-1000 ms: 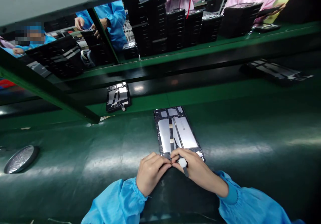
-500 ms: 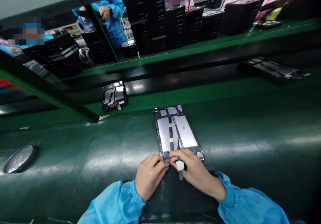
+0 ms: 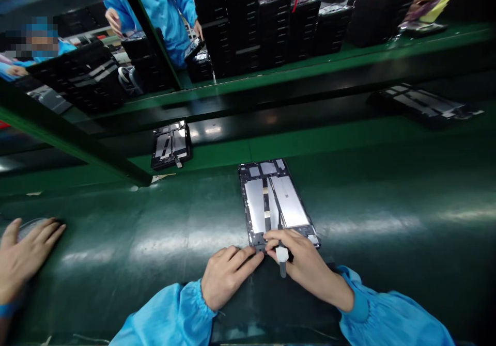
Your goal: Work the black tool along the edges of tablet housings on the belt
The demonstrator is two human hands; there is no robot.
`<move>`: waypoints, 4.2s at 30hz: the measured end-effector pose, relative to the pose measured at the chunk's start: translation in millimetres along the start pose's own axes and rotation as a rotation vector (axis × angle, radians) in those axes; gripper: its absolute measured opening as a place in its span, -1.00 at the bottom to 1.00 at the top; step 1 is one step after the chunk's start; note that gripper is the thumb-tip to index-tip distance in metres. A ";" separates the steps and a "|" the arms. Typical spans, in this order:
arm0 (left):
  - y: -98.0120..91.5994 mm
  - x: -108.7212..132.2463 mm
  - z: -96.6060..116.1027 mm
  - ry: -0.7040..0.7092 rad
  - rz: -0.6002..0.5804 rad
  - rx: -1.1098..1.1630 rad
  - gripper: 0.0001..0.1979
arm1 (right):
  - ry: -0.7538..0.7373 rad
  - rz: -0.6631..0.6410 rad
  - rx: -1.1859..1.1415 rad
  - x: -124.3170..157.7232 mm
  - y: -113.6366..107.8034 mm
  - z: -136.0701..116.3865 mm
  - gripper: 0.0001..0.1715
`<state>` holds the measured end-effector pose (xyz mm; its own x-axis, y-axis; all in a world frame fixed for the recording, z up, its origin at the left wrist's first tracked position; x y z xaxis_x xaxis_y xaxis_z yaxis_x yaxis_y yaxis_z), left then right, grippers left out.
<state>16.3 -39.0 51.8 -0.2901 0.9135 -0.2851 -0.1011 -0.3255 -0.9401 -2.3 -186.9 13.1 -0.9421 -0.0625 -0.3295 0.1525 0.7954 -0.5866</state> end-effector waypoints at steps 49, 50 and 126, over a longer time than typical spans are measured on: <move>9.2 -4.6 1.0 -0.087 0.033 0.051 -0.67 | 0.099 0.133 -0.075 20.3 -36.2 8.1 -0.86; 9.7 -4.8 1.0 -0.089 0.033 0.050 -0.67 | 0.111 0.146 -0.063 22.1 -39.1 10.9 -0.85; -1.8 -4.7 -1.0 -0.018 0.140 0.137 -0.77 | 0.571 -0.514 -0.516 -41.0 3.8 33.4 -0.54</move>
<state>18.8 -42.4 54.6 -0.3273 0.8531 -0.4063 -0.1870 -0.4800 -0.8571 46.8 -201.4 -0.4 -0.8823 -0.2844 0.3751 -0.3477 0.9309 -0.1121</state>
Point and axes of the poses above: each hand's wrist, its own x-axis away from the middle knuckle, its own y-axis out of the palm, z = x × y, the point moved 7 cm from there along -x, towards the middle knuckle, and after that the axes turned 12 degrees about x, right-handed, at the moved point
